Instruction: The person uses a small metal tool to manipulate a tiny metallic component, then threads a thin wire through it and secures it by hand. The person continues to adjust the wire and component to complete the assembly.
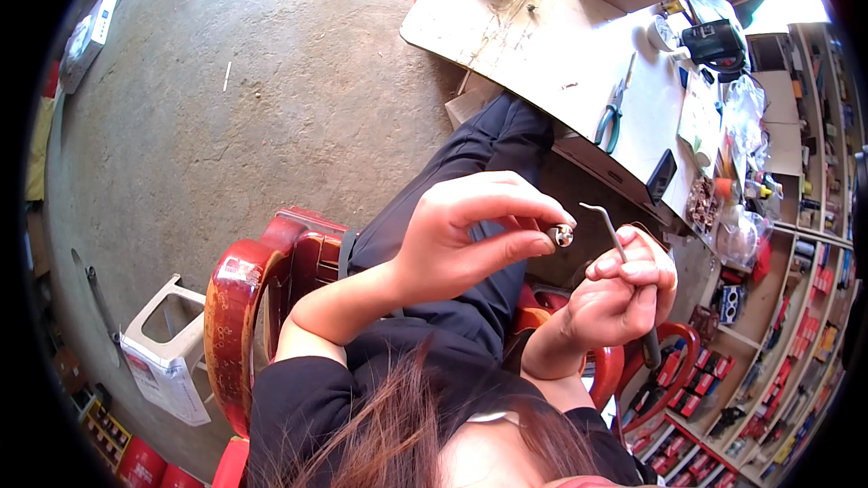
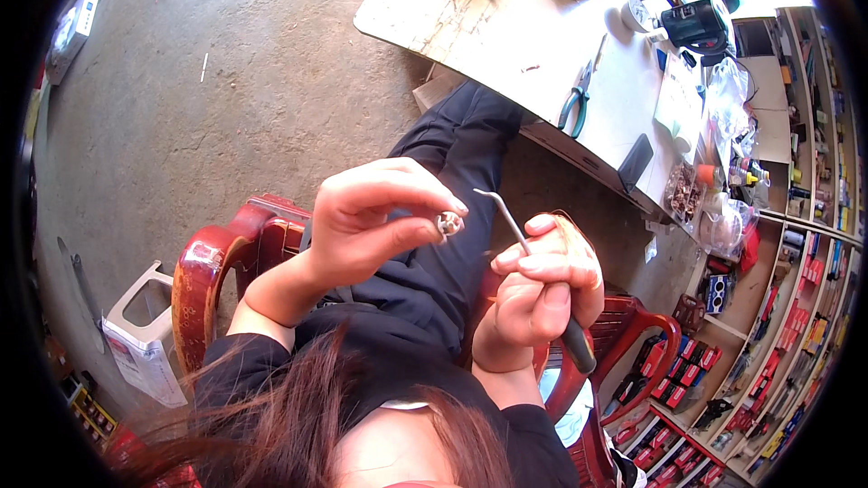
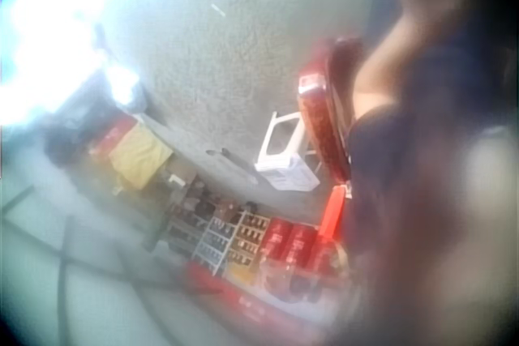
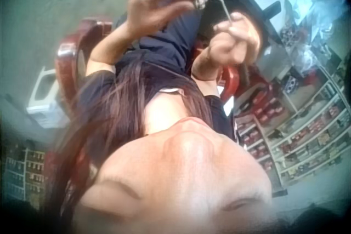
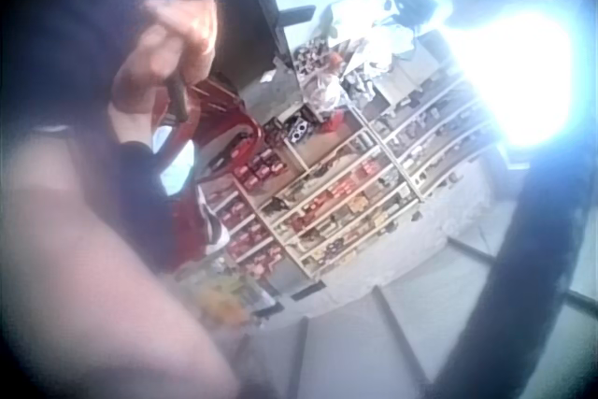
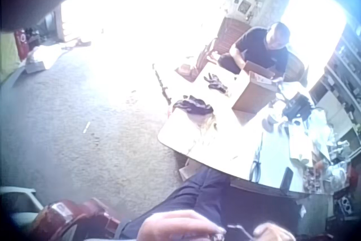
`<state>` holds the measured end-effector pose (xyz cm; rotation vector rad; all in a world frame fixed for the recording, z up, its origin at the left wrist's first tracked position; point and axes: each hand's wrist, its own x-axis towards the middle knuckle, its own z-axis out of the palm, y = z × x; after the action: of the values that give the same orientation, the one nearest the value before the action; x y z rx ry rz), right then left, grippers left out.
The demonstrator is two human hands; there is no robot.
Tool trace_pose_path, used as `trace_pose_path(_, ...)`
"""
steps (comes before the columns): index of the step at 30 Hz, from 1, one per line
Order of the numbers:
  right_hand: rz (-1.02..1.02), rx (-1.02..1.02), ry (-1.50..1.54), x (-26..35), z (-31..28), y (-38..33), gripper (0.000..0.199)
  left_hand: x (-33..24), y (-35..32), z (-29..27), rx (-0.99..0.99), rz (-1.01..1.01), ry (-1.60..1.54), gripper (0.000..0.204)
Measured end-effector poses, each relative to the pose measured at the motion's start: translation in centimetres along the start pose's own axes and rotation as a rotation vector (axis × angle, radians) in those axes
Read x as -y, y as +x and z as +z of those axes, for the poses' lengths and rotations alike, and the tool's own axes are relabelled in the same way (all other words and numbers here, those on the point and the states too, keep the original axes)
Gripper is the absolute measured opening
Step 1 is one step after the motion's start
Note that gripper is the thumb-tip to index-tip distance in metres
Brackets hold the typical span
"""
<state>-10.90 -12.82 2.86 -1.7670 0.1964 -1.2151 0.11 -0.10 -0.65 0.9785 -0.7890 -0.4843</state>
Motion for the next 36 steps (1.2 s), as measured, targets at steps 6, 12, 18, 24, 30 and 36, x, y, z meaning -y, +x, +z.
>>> trace_pose_path(6,0.139,-0.046,-0.017,0.5,0.2,-0.8,0.023,-0.1,-0.3,0.5,-0.018,-0.423,-0.621,0.022)
trace_pose_path(12,0.133,0.022,-0.018,0.1,0.3,-0.7,0.027,-0.6,0.1,0.3,0.007,-0.490,-0.702,0.028)
trace_pose_path(18,0.153,0.006,-0.022,0.2,0.5,-0.8,0.030,-0.7,0.1,0.1,0.016,-0.563,-0.814,0.024)
trace_pose_path(24,0.133,0.008,-0.050,0.2,0.5,-0.8,0.035,0.0,-0.1,0.2,0.009,-0.536,-0.882,0.025)
trace_pose_path(30,0.197,0.009,0.017,0.4,0.4,-1.1,0.035,0.7,-0.5,0.3,0.011,-0.460,-0.887,0.024)
trace_pose_path(36,0.173,0.034,-0.003,0.6,0.5,-1.2,0.029,1.1,-0.6,0.3,0.004,-0.430,-0.848,0.023)
